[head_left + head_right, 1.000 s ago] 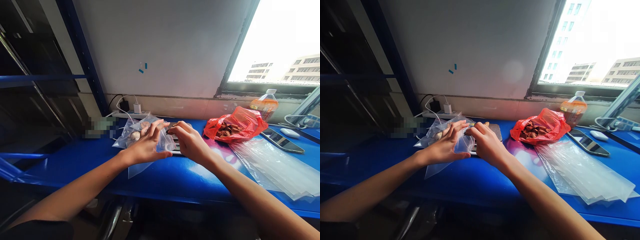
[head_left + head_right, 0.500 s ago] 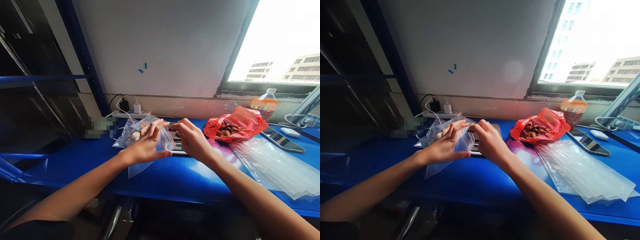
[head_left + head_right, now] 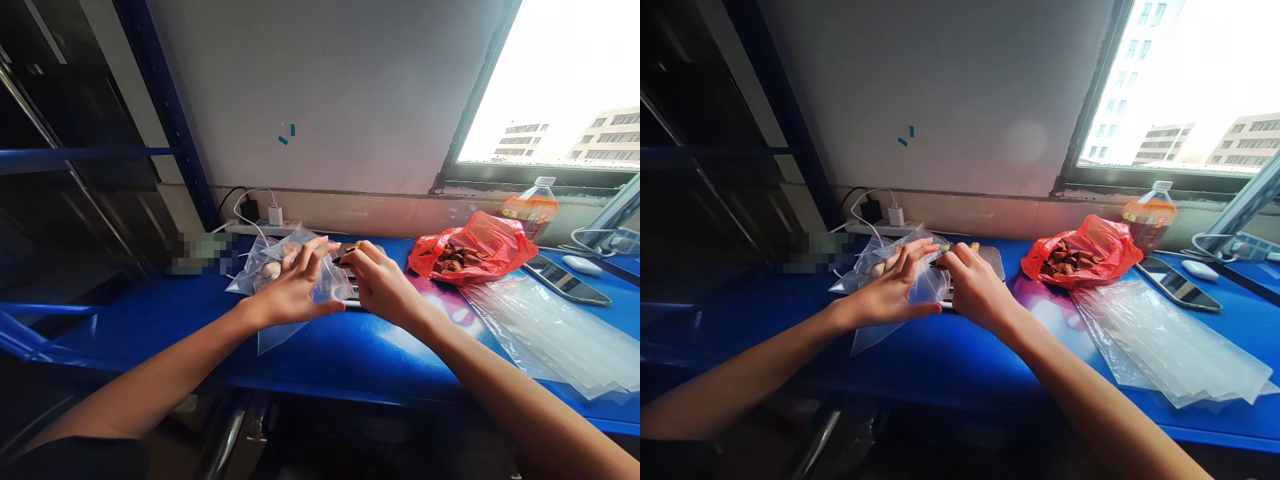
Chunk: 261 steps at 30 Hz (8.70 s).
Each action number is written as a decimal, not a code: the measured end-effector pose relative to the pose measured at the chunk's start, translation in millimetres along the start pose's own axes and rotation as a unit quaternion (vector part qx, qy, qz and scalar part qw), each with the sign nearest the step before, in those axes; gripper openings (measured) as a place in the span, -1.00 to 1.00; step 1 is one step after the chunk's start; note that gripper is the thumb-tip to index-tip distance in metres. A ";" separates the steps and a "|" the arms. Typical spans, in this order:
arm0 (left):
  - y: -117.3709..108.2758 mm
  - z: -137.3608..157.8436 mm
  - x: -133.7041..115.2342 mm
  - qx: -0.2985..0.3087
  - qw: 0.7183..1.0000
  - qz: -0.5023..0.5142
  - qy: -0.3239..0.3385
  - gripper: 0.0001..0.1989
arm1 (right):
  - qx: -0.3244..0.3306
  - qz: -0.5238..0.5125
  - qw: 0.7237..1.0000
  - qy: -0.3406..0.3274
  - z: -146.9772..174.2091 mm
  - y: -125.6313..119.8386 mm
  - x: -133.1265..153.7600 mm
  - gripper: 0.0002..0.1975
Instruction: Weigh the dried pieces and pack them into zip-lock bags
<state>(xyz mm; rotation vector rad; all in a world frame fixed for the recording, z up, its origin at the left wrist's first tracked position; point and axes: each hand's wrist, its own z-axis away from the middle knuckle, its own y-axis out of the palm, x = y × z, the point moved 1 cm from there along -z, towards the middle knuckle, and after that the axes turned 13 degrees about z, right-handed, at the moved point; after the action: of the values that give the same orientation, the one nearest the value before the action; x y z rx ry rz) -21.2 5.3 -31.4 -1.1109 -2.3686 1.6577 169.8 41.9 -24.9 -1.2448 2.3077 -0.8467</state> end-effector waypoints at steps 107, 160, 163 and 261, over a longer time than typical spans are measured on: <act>-5.7 -2.2 -6.2 -0.033 0.997 0.043 0.061 -0.07 | -0.070 0.034 0.978 0.196 -2.3 -2.9 -27.5 -0.77; 4.4 -1.6 -1.6 0.006 0.998 0.049 0.050 -0.11 | 0.091 0.108 0.973 0.180 -4.7 37.7 -61.6 -0.69; 5.9 -1.4 -0.6 0.008 0.998 0.045 0.045 -0.12 | 0.120 0.101 0.968 0.198 -3.8 40.9 -65.7 -0.65; -10.6 2.8 -19.1 0.081 0.996 0.010 -0.025 -0.01 | -0.039 -0.058 0.997 0.038 1.5 -5.2 22.6 -0.77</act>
<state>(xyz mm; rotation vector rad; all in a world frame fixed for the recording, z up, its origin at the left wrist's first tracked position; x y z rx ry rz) -13.7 -9.7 -17.0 -1.0798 -2.2091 1.8674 161.8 20.1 -23.6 -1.4160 2.3662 -0.8639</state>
